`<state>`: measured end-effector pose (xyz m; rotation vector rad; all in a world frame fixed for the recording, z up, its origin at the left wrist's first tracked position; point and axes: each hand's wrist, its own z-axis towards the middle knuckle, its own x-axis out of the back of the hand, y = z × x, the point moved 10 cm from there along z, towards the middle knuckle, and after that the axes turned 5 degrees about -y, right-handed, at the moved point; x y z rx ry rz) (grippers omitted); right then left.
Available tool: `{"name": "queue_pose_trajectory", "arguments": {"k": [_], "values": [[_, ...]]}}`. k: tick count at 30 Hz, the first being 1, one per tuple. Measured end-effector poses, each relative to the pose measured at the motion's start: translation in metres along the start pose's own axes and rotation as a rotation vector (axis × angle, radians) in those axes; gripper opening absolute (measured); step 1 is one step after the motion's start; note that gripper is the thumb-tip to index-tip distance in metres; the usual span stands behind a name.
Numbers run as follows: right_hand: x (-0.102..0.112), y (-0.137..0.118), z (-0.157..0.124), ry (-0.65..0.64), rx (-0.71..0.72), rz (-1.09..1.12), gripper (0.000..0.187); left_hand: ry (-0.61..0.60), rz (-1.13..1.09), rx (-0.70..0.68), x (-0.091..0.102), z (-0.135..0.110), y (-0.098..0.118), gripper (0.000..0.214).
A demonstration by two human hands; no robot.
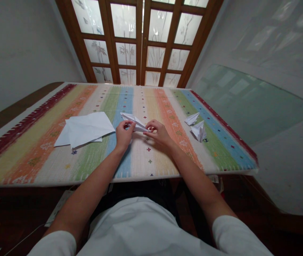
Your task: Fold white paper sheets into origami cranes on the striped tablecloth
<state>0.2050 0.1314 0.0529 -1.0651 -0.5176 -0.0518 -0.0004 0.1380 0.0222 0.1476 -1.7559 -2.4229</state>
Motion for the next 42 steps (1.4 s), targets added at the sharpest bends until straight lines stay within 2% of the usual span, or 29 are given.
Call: {"name": "queue_pose_trajectory", "arguments": {"k": [6,14,20,22,25,30,36,42], "values": [[0.009,0.007,0.0,0.06,-0.063,0.046,0.042,0.045,0.073,-0.07,0.004,0.0,0.005,0.022],[0.016,0.016,-0.002,0.169,-0.127,-0.025,0.047,0.025,0.131,-0.127,0.002,-0.003,0.017,0.018],[0.014,0.003,0.0,0.112,-0.049,-0.096,0.049,0.04,0.207,-0.174,0.005,-0.003,0.027,0.014],[0.017,-0.003,-0.001,0.135,-0.021,-0.092,0.05,0.014,0.222,-0.188,0.002,-0.003,0.03,0.015],[0.018,-0.001,-0.001,0.169,-0.029,0.028,0.047,-0.106,0.219,-0.207,-0.013,-0.008,0.036,0.017],[-0.005,0.019,0.001,0.04,-0.157,0.333,0.057,-0.334,0.171,-0.234,-0.04,-0.022,0.045,0.024],[-0.007,0.027,0.0,-0.001,-0.221,0.494,0.043,-0.314,0.091,-0.171,-0.036,-0.018,0.039,0.032],[-0.018,0.033,-0.003,-0.049,-0.248,0.727,0.045,-0.363,0.05,-0.193,-0.041,-0.018,0.037,0.034]]}}
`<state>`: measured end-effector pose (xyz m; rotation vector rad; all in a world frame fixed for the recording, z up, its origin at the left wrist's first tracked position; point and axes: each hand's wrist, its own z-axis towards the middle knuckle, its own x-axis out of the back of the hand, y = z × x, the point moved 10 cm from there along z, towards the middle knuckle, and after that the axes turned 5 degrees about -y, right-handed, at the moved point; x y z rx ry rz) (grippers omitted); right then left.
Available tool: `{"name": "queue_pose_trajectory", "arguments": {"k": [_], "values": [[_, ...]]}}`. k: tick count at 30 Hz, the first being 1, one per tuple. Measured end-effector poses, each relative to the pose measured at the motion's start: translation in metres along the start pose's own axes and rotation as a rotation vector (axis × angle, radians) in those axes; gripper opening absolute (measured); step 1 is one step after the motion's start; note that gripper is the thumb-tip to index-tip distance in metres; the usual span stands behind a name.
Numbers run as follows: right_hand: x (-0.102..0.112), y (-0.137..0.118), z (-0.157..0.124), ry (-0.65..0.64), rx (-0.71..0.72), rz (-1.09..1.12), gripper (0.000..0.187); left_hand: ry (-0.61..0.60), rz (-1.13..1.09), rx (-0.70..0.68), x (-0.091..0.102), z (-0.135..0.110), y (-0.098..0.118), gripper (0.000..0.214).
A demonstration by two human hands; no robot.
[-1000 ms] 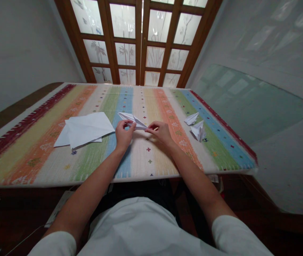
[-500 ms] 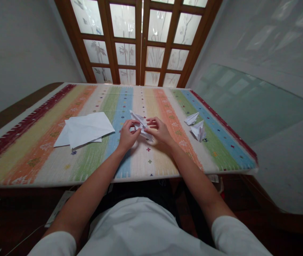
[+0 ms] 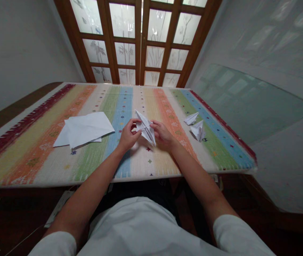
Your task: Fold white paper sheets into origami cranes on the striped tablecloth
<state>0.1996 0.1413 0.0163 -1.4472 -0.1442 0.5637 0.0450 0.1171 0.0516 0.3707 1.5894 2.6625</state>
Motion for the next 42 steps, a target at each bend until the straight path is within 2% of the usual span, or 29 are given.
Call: {"name": "queue_pose_trajectory", "arguments": {"k": [5,9,18,22,25,28,31,34,37,42], "values": [[-0.003,0.0,-0.001,-0.036,0.002,0.092,0.042,-0.006,-0.047,-0.006,-0.003,0.0,-0.004,0.039],[-0.002,-0.003,-0.001,-0.026,0.025,0.109,0.039,0.042,-0.107,0.002,0.0,0.001,-0.012,0.05],[0.026,-0.01,0.004,0.135,0.12,-0.062,0.038,0.101,-0.122,0.008,0.009,0.004,-0.023,0.063],[0.028,-0.009,0.005,0.126,0.104,-0.175,0.038,0.084,-0.089,0.019,0.008,0.004,-0.02,0.06],[0.023,-0.011,0.006,0.067,0.113,-0.223,0.044,0.054,-0.078,0.043,0.005,0.004,-0.018,0.054],[0.017,-0.015,0.007,0.018,0.161,-0.262,0.043,0.043,-0.08,0.05,0.005,0.004,-0.016,0.048],[0.016,-0.02,0.007,0.024,0.209,-0.32,0.044,0.053,-0.1,0.058,0.007,0.003,-0.015,0.047],[0.017,-0.022,0.006,0.032,0.224,-0.366,0.034,0.058,-0.196,0.121,0.007,0.003,-0.021,0.041],[0.018,-0.026,0.003,0.029,0.249,-0.397,0.022,0.105,-0.323,0.186,0.009,0.001,-0.029,0.047],[0.015,-0.018,0.001,-0.008,0.144,-0.337,0.031,0.131,-0.281,0.212,0.013,0.001,-0.032,0.044]]}}
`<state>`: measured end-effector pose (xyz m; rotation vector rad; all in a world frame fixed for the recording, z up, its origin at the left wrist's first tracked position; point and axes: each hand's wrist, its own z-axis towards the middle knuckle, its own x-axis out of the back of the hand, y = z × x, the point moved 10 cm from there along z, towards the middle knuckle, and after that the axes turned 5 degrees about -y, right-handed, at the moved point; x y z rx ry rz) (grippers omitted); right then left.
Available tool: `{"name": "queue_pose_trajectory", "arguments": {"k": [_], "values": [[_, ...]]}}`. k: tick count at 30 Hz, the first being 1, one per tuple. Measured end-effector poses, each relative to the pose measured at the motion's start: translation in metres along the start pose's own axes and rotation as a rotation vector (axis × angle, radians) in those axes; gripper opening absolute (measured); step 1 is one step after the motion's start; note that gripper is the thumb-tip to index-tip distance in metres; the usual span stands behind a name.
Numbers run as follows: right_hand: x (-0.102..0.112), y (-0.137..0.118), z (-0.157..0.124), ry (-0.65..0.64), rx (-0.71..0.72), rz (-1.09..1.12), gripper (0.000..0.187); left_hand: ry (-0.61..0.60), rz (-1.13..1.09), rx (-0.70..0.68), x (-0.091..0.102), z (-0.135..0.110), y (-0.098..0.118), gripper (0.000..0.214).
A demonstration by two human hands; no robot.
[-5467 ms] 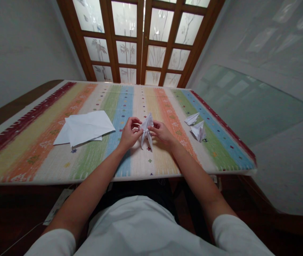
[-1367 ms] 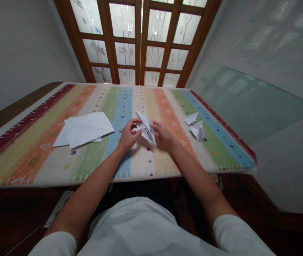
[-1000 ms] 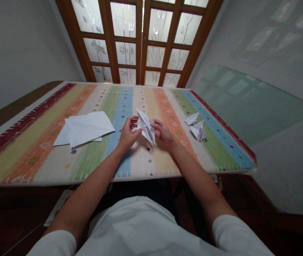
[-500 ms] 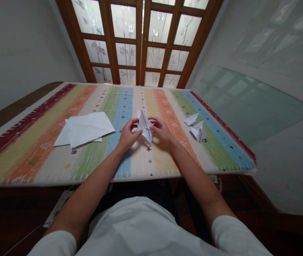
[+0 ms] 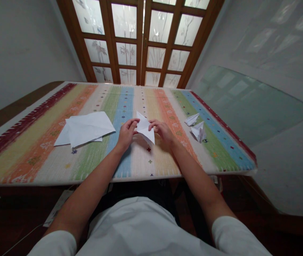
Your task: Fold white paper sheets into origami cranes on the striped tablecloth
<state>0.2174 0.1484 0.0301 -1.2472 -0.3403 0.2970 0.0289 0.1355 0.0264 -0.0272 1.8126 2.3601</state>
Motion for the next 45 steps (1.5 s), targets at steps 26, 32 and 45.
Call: {"name": "queue_pose_trajectory", "arguments": {"k": [26,32,45], "values": [[-0.006,-0.019,-0.002,0.059,0.037,-0.157,0.056,-0.053,0.287,-0.234,-0.008,-0.005,0.029,0.026],[-0.011,-0.011,0.0,0.0,-0.027,0.034,0.074,-0.053,0.116,-0.144,-0.011,-0.003,0.014,0.057],[-0.016,-0.012,-0.004,0.04,-0.069,0.104,0.055,-0.198,0.155,-0.09,-0.026,-0.004,0.003,0.056]]}}
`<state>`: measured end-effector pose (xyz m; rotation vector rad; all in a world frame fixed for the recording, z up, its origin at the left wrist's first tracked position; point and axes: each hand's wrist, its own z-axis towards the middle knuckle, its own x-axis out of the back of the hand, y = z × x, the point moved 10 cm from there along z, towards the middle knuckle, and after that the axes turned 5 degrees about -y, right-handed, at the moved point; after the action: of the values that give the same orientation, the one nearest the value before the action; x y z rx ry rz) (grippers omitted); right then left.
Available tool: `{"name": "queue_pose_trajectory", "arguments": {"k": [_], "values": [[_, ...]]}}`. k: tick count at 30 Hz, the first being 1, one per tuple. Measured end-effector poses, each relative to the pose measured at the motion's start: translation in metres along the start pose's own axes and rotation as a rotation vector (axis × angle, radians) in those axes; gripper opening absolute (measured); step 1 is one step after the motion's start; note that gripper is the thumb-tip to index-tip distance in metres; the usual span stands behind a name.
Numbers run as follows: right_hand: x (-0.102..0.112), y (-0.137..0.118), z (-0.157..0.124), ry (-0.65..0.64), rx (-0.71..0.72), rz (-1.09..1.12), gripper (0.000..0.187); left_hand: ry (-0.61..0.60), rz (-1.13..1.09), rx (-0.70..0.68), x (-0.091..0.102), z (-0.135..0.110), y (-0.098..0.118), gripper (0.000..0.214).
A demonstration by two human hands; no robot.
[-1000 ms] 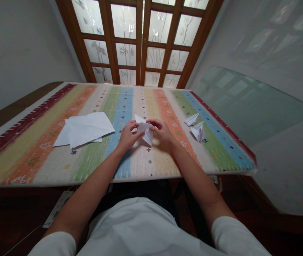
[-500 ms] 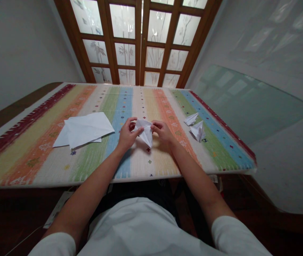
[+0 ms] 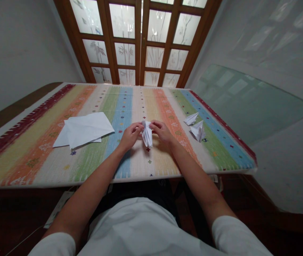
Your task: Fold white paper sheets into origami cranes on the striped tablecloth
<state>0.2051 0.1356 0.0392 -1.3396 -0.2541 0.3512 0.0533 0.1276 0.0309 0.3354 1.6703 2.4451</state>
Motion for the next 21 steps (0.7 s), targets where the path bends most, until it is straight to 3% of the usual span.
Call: {"name": "queue_pose_trajectory", "arguments": {"k": [9,17,21], "values": [[0.017,0.01,0.005,0.083,0.009,0.061,0.069,0.006,0.003,-0.068,0.003,0.001,0.013,0.041],[0.03,0.015,0.005,0.184,0.03,0.153,0.072,-0.006,-0.086,-0.025,0.002,-0.001,0.013,0.044],[0.04,0.013,0.005,0.249,0.049,0.126,0.077,0.074,-0.04,-0.043,0.014,0.0,0.013,0.037]]}}
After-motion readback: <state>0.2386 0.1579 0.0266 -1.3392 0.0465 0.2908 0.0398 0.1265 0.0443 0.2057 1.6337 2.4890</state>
